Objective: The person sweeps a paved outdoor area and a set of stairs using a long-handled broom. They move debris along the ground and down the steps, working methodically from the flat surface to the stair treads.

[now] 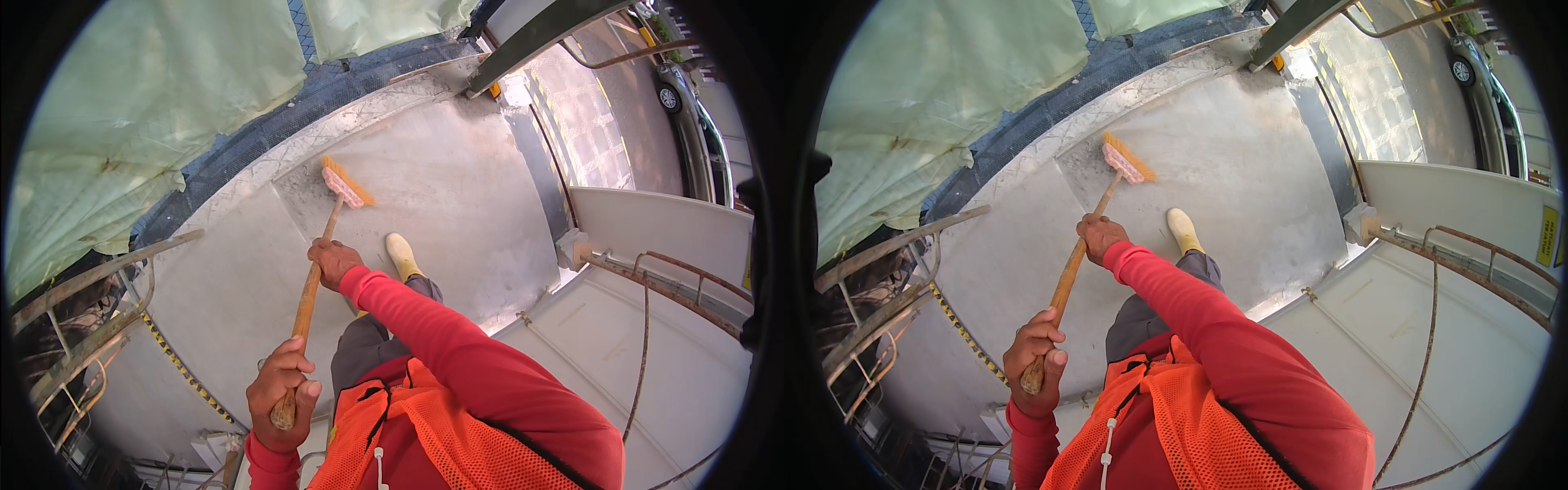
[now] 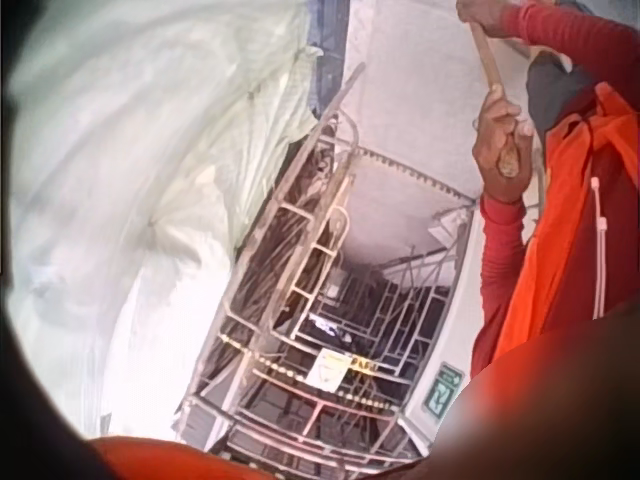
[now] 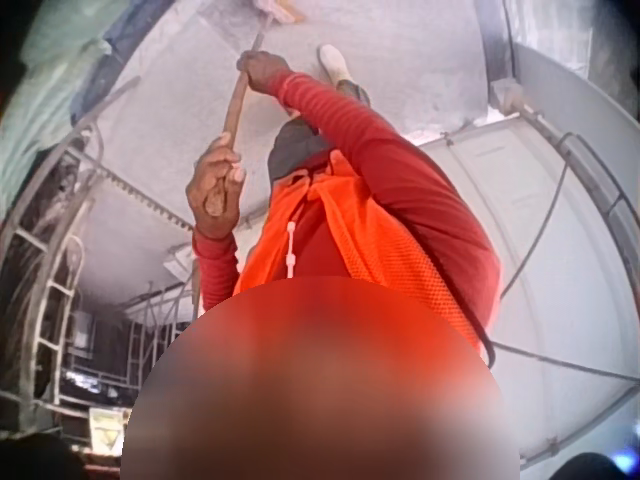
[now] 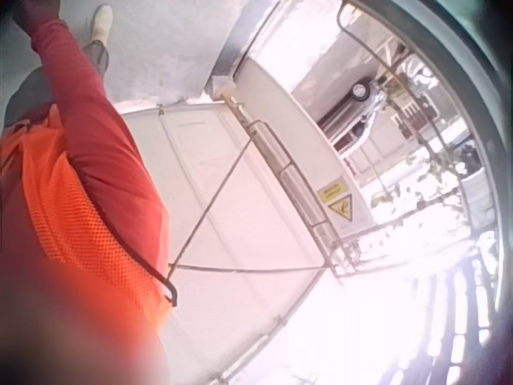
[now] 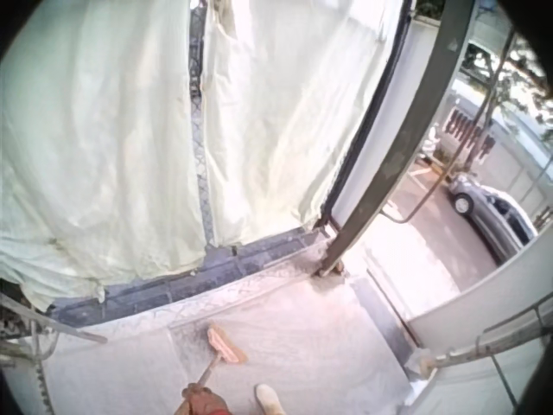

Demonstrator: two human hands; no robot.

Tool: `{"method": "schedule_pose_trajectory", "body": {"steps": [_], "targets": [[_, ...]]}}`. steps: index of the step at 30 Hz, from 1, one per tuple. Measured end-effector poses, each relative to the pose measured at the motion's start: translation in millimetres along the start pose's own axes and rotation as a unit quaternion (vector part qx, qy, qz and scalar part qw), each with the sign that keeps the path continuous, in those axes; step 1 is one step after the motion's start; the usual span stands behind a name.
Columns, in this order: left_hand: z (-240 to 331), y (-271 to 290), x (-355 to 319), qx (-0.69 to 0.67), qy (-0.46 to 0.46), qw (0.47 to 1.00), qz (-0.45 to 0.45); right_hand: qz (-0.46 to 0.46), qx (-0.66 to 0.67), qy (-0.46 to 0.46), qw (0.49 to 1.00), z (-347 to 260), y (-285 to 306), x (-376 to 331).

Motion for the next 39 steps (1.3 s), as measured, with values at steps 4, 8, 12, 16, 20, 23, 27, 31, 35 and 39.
{"method": "schedule_pose_trajectory", "body": {"steps": [4,8,12,16,20,23,27,31,35,39], "targets": [[21.0,25.4,-38.0,-0.034,-0.019,0.999,-0.013,0.033,-0.032,0.037,0.998,-19.4,14.2,-48.7],[-29.5,-12.0,-39.4,-0.129,-0.056,0.99,-0.027,0.102,-0.077,-0.061,0.99,62.1,36.4,-54.4],[-101.2,-43.0,-13.8,-0.169,-0.042,0.985,0.0,0.066,-0.093,-0.145,0.983,124.0,21.4,3.6],[-109.0,1.8,-25.2,-0.098,-0.027,0.991,0.083,0.031,-0.057,-0.083,0.994,63.9,-42.0,50.2],[-84.9,65.1,-51.3,-0.029,0.023,0.994,0.103,-0.042,-0.104,0.004,0.994,-39.5,-83.9,60.7],[-40.1,87.1,-71.7,0.0,0.018,0.998,0.068,-0.045,-0.105,0.064,0.991,-79.6,-74.4,18.4],[3.1,102.9,-93.1,-0.036,-0.022,0.999,0.01,-0.023,-0.094,0.057,0.994,-72.4,-37.4,-59.5],[-35.7,50.8,-97.9,-0.166,-0.015,0.986,-0.027,0.092,-0.054,-0.079,0.991,23.7,2.7,-136.5],[-109.4,-64.2,-73.6,-0.3,-0.011,0.953,-0.043,-0.003,-0.084,-0.325,0.942,167.2,0.0,-155.3],[-125.0,-89.5,-59.0,-0.263,0.046,0.962,-0.061,-0.023,-0.079,-0.297,0.951,200.6,-27.3,-136.9]]}}
Point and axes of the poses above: each hand's wrist, its own x-axis towards the middle knuckle, its own y-axis out of the back of the hand, z = x × y, the point moved 6 cm from there along x, towards the middle knuckle, and after that the axes turned 15 degrees about -y, right-handed, at the moved point
